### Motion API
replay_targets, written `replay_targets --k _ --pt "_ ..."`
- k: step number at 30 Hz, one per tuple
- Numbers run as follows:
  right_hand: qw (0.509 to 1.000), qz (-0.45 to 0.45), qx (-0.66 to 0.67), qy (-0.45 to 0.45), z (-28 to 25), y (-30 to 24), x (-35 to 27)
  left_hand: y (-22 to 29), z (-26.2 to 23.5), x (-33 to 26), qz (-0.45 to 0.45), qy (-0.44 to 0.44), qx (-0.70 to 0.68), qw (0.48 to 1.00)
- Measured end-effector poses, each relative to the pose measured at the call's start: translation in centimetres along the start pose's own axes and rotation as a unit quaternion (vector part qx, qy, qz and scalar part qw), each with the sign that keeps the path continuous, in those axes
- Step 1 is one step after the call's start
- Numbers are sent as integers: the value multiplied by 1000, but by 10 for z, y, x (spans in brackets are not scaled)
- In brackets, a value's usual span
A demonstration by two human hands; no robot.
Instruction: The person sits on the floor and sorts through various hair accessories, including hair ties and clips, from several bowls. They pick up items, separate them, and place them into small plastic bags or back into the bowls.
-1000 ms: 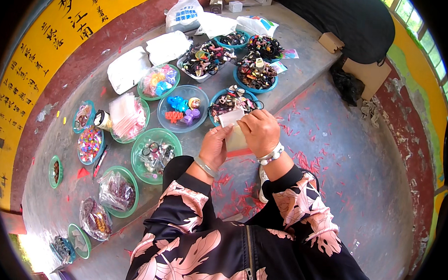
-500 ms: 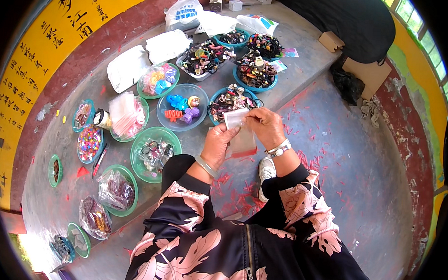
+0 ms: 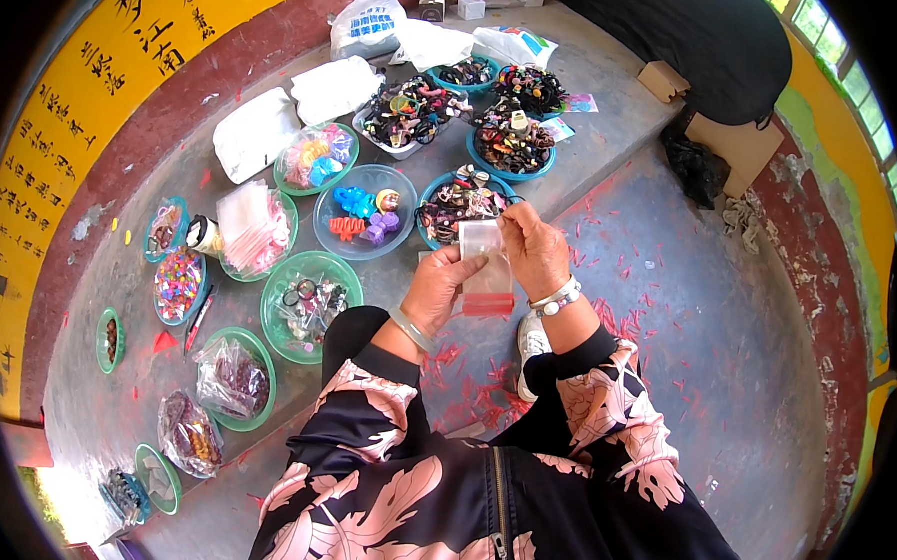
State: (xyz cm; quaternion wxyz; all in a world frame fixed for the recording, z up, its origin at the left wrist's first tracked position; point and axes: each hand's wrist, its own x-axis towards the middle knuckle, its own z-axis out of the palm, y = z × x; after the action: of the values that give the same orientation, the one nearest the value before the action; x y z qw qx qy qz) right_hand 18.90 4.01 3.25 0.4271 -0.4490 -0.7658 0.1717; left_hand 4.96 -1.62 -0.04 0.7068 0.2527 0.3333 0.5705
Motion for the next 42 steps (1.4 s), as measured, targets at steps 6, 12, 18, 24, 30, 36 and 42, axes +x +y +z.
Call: replay_targets --k 6,12,18,24,30,36,42 --pt "1000 -6 3 26 4 8 1 -2 -5 1 3 -4 -3 1000" --pt "989 69 130 12 7 17 3 -2 -5 2 6 -19 -12 1000" --pt "945 182 272 -13 -2 6 5 -1 -6 2 -5 -20 11 1000" --pt "890 272 365 -17 -5 6 8 -3 -6 2 21 -12 39 999" --pt "828 316 463 19 0 10 5 -2 -2 3 35 8 16 999" --pt "776 362 514 49 1 17 4 -2 -2 3 33 0 14 999" --pt "758 342 549 89 0 22 4 -4 -6 5 2 9 -11 1000"
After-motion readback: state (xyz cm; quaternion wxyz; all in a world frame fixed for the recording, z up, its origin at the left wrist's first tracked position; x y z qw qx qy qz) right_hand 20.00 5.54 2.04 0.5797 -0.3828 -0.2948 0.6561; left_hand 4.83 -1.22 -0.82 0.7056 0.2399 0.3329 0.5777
